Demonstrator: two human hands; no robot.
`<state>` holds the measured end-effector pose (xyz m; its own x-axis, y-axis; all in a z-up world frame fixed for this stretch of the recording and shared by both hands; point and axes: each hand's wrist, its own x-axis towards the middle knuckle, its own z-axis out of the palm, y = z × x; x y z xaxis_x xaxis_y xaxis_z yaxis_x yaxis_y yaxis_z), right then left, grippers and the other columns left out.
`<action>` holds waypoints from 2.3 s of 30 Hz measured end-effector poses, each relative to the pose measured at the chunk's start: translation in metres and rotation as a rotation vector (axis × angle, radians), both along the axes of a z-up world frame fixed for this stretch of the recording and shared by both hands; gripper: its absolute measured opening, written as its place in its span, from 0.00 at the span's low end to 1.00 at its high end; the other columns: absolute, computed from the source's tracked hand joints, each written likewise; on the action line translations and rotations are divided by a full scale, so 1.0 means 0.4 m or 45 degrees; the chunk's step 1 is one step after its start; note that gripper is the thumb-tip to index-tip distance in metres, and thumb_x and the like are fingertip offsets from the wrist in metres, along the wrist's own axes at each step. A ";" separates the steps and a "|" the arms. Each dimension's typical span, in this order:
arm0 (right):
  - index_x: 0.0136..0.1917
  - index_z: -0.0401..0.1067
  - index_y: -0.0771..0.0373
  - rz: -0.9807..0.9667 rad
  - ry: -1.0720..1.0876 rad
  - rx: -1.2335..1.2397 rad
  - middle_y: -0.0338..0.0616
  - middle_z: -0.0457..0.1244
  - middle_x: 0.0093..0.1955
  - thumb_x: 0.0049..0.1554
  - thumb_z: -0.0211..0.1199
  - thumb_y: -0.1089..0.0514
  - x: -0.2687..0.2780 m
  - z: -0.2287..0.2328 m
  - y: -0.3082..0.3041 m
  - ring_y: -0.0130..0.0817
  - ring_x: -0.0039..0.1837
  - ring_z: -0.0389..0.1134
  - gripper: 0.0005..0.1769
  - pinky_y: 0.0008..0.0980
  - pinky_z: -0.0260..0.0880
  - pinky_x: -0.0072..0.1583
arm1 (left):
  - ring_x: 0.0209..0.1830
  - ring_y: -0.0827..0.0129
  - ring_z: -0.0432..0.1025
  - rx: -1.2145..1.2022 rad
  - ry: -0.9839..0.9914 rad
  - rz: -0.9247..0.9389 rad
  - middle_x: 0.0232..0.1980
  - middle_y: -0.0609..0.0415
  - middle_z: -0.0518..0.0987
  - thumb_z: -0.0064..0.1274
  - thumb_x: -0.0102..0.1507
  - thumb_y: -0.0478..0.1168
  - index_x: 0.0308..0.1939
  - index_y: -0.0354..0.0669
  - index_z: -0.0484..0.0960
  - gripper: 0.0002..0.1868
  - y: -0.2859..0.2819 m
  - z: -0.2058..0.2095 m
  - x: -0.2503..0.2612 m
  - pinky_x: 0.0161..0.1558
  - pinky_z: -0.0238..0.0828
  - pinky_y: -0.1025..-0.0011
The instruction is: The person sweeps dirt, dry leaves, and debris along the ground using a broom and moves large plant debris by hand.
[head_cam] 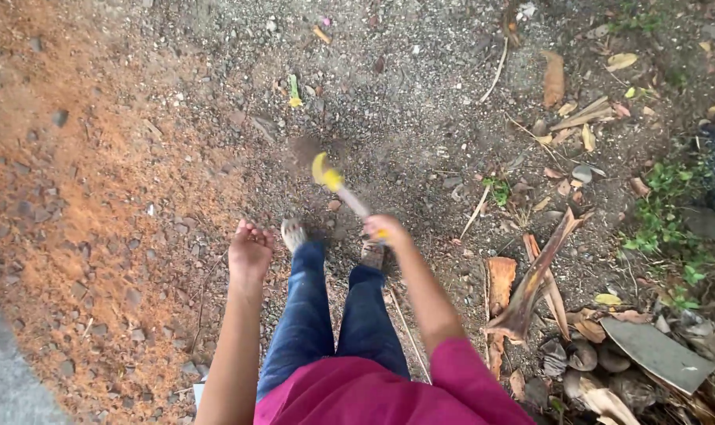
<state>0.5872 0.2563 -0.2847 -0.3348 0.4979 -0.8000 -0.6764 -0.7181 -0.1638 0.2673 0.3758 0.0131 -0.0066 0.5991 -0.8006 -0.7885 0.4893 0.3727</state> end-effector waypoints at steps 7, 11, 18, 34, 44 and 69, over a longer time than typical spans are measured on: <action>0.49 0.68 0.67 -0.197 -1.051 -0.139 0.42 0.60 0.32 0.59 0.68 0.57 0.219 0.237 0.007 0.27 0.25 0.58 0.14 0.31 0.59 0.26 | 0.34 0.75 0.67 0.091 0.083 -0.005 0.31 0.63 0.73 0.45 0.75 0.43 0.34 0.50 0.73 0.13 0.170 -0.157 -0.222 0.48 0.71 0.71; 0.56 0.62 0.64 0.057 -1.420 -0.063 0.43 0.60 0.30 0.57 0.65 0.60 -0.039 0.449 0.204 0.33 0.23 0.60 0.18 0.37 0.61 0.24 | 0.32 0.75 0.67 0.020 0.011 0.036 0.30 0.65 0.73 0.47 0.71 0.43 0.36 0.51 0.77 0.09 0.321 -0.231 -0.278 0.45 0.70 0.71; 0.56 0.67 0.67 0.190 -0.391 0.208 0.31 0.58 0.29 0.60 0.67 0.62 -0.492 0.371 0.577 0.17 0.26 0.54 0.14 0.22 0.51 0.25 | 0.33 0.74 0.67 -0.107 0.057 -0.006 0.31 0.65 0.71 0.52 0.68 0.44 0.35 0.52 0.75 0.07 0.559 -0.184 -0.315 0.46 0.73 0.69; 0.52 0.67 0.67 -0.457 -0.954 -0.117 0.37 0.60 0.31 0.59 0.62 0.63 -0.026 0.283 0.523 0.21 0.27 0.59 0.09 0.23 0.59 0.26 | 0.33 0.75 0.66 -0.106 -0.007 0.137 0.34 0.60 0.73 0.37 0.75 0.41 0.38 0.46 0.72 0.12 0.800 -0.055 -0.429 0.45 0.70 0.74; 0.60 0.69 0.56 -0.055 -0.649 0.042 0.34 0.60 0.30 0.58 0.65 0.61 -0.250 0.380 0.947 0.18 0.27 0.57 0.17 0.19 0.58 0.27 | 0.35 0.76 0.67 0.060 -0.120 -0.121 0.34 0.63 0.73 0.43 0.73 0.40 0.40 0.47 0.74 0.08 0.955 -0.047 -0.178 0.47 0.70 0.72; 0.58 0.69 0.63 -0.605 -0.292 -0.023 0.37 0.61 0.30 0.59 0.61 0.63 0.427 0.147 1.218 0.21 0.26 0.57 0.14 0.22 0.58 0.27 | 0.37 0.75 0.68 0.022 -0.130 -0.377 0.39 0.63 0.76 0.48 0.70 0.39 0.46 0.52 0.78 0.04 1.234 -0.089 0.465 0.49 0.71 0.69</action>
<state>0.7580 0.7434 -0.2261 0.1091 0.5375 -0.8362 -0.8764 -0.3449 -0.3360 0.4531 0.8693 -0.0225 0.2500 0.5768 -0.7777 -0.6464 0.6974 0.3095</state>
